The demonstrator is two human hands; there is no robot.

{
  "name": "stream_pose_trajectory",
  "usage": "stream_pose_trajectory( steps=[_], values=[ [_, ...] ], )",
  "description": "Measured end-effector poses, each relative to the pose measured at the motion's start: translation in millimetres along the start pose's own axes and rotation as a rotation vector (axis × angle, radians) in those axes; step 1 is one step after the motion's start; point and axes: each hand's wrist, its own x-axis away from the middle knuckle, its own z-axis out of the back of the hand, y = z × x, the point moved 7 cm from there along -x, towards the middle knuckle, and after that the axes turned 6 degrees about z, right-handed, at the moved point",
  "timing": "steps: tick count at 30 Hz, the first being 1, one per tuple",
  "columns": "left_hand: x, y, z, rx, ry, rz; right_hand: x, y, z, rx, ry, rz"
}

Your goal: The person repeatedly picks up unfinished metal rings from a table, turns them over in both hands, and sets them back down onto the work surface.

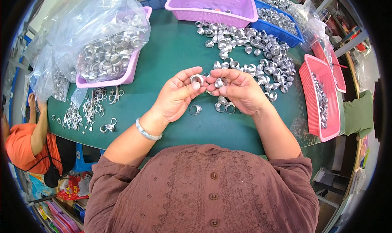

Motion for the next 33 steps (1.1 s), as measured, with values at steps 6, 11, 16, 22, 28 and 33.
stream_pose_trajectory(
  steps=[6, 11, 16, 22, 28, 33],
  values=[
    [0, 0, 9, 0.019, 0.077, 0.033, -1, -2, -2, -0.108, 0.033, -0.08],
    [-2, -2, 13, 0.264, 0.012, 0.136, -1, 4, 2, -0.201, 0.019, -0.14],
    [-2, -5, 6, 0.575, -0.206, 0.219, -1, 8, 1, -0.21, 0.018, -0.174],
    [-1, -1, 0, 0.536, -0.196, 0.216, 1, 6, 4, -0.164, 0.063, -0.185],
    [0, 1, -6, 0.571, -0.249, 0.218, -1, -4, 7, 0.05, 0.092, -0.059],
    [1, -3, -7, 0.518, -0.18, 0.24, 0, -20, -2, 0.606, 0.158, 0.241]
  ],
)
